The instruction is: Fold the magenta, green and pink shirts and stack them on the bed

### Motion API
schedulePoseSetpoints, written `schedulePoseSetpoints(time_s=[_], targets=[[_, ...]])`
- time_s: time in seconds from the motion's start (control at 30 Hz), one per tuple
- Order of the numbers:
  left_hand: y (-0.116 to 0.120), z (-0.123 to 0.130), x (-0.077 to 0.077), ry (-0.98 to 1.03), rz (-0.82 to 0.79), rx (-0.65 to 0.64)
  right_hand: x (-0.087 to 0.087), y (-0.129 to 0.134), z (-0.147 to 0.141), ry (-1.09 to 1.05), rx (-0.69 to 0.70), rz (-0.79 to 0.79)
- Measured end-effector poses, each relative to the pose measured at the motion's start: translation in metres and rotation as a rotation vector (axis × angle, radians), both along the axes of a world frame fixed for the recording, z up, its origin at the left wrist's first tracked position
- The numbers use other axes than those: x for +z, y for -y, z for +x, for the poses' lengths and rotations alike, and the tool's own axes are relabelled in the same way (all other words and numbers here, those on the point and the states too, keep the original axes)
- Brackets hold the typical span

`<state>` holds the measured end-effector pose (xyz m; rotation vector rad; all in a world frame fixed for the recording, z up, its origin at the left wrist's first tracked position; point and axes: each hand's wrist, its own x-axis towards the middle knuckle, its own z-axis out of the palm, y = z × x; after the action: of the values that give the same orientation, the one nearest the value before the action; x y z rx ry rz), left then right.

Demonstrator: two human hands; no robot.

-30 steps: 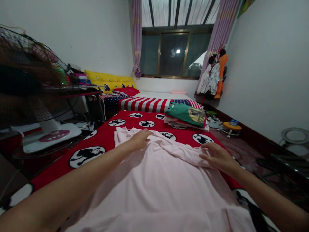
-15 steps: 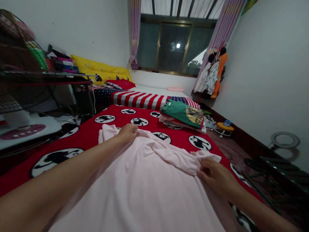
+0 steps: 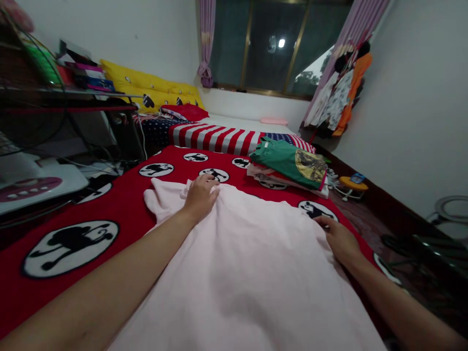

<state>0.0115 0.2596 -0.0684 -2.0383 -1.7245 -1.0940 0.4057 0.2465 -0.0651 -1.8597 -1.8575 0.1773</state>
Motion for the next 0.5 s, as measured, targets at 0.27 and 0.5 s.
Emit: schedulePoseSetpoints(time_s=[0.27,0.5], targets=[[0.001,0.007,0.003,-0.094,-0.283,-0.444,0.053,-0.018,-0.009,-0.311,0.005,0.133],[-0.005,0.004,-0.006,-0.171,-0.361,-0.419,0.036,-0.021,0.024,-0.238,-0.148,0.181]])
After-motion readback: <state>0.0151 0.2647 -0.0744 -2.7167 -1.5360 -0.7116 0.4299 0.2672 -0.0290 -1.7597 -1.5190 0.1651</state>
